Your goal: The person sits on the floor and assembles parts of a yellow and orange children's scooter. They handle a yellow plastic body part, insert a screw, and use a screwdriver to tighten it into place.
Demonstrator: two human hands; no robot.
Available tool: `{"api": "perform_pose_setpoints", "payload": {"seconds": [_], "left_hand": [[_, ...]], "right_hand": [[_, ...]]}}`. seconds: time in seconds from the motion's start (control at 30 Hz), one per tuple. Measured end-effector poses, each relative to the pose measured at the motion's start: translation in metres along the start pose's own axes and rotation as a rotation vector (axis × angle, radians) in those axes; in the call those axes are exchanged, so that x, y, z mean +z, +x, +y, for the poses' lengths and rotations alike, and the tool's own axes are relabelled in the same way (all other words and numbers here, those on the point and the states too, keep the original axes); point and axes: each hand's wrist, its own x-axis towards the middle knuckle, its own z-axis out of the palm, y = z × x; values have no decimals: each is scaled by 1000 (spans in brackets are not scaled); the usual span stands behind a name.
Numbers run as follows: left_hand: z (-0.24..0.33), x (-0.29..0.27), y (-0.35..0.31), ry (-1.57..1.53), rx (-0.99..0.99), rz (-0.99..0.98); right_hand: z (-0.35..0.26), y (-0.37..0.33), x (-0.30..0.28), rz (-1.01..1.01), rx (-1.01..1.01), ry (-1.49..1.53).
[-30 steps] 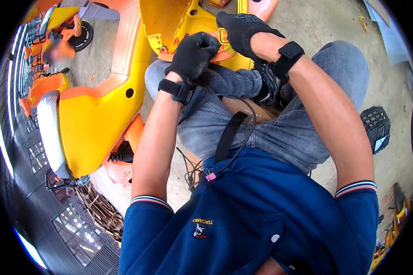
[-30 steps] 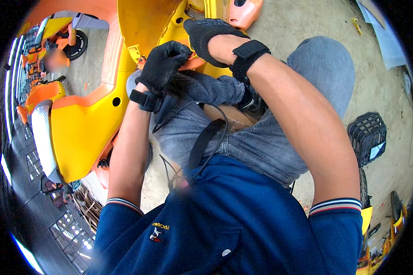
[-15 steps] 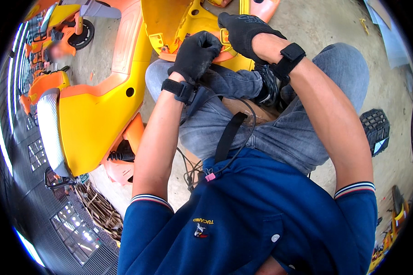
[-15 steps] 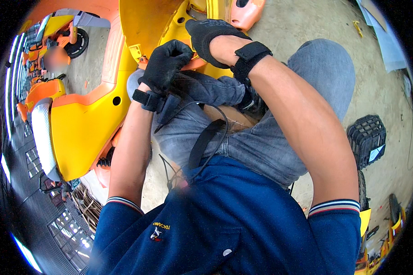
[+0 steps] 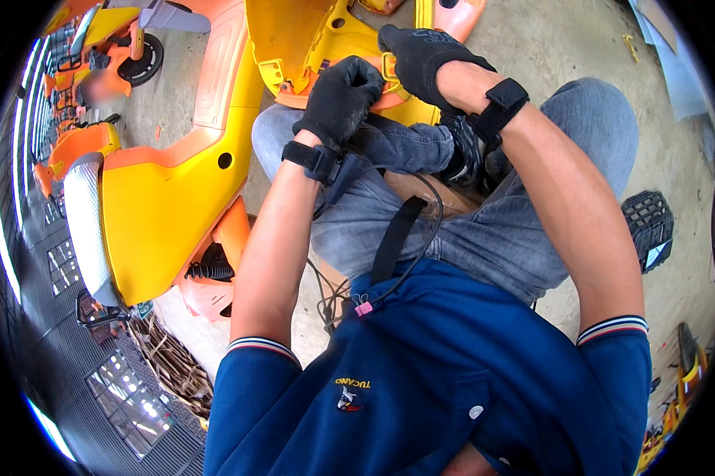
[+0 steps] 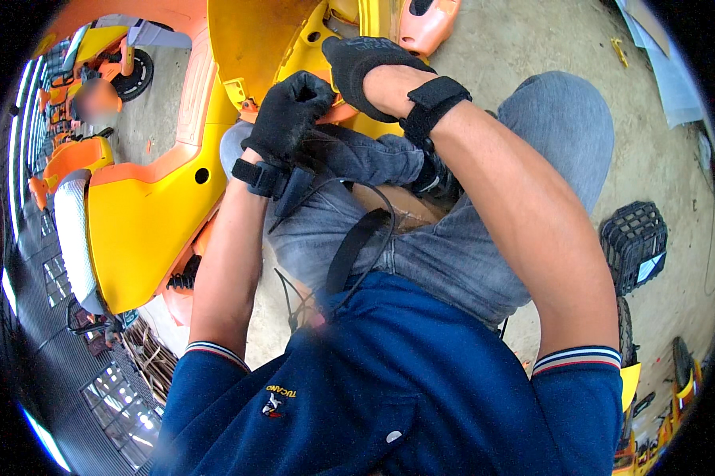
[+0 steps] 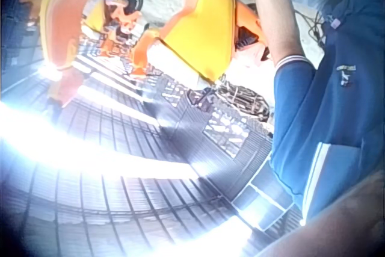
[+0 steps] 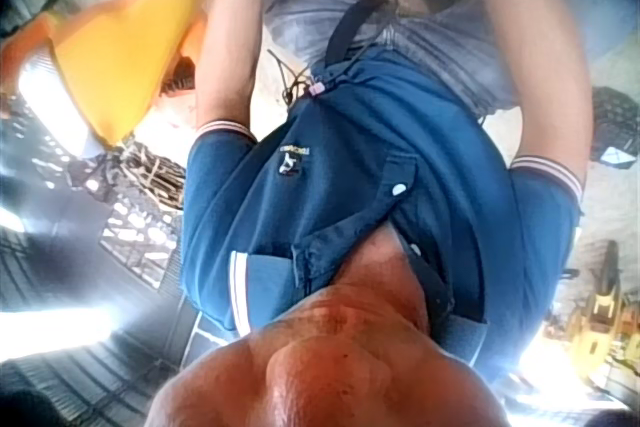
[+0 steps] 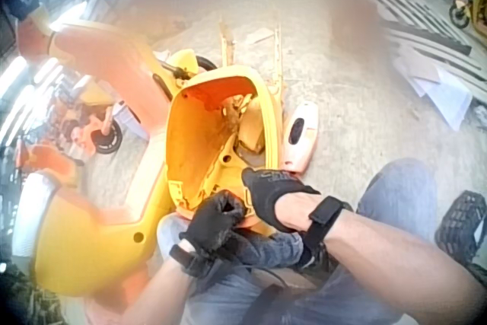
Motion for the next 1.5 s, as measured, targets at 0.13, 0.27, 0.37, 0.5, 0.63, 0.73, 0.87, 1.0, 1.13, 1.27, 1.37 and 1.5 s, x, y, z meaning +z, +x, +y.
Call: {"api": "perform_pose_setpoints", "payload": {"seconds": [0.13,0.27,0.37,0.5,0.63,0.73,0.87,1.0,1.13,1.27,1.37,1.5], "left_hand": [[7,0,0,3,-7,6],[-1,4,1,-124,29,73],[4,2,0,-157,-27,66],[1,-4,7,24,14,-54],[6,-11,10,48,-26,-167],[0,-14,13,28,-13,-198],[2,-17,15,96,58,-194],[-16,-21,27,152,313,-259],[2,-29,24,339,246,-405],[5,-24,37,276,430,-444],[7,-18,39,104,41,-465],[3,-23,32,23,-4,-456]], "right_hand": [[-1,0,-5,-25,-9,7],[-1,0,-5,-17,-29,12],[0,-1,-6,-23,-54,12],[-5,-1,-11,-61,-3,12],[-9,0,-15,-92,30,21],[-7,0,-13,-94,11,41],[-6,1,-10,-97,24,42],[1,4,-11,15,-85,75],[-5,-16,-98,71,-79,388],[5,-88,-195,307,85,735],[39,-144,-207,518,331,612],[141,-242,-143,460,688,665]]}}
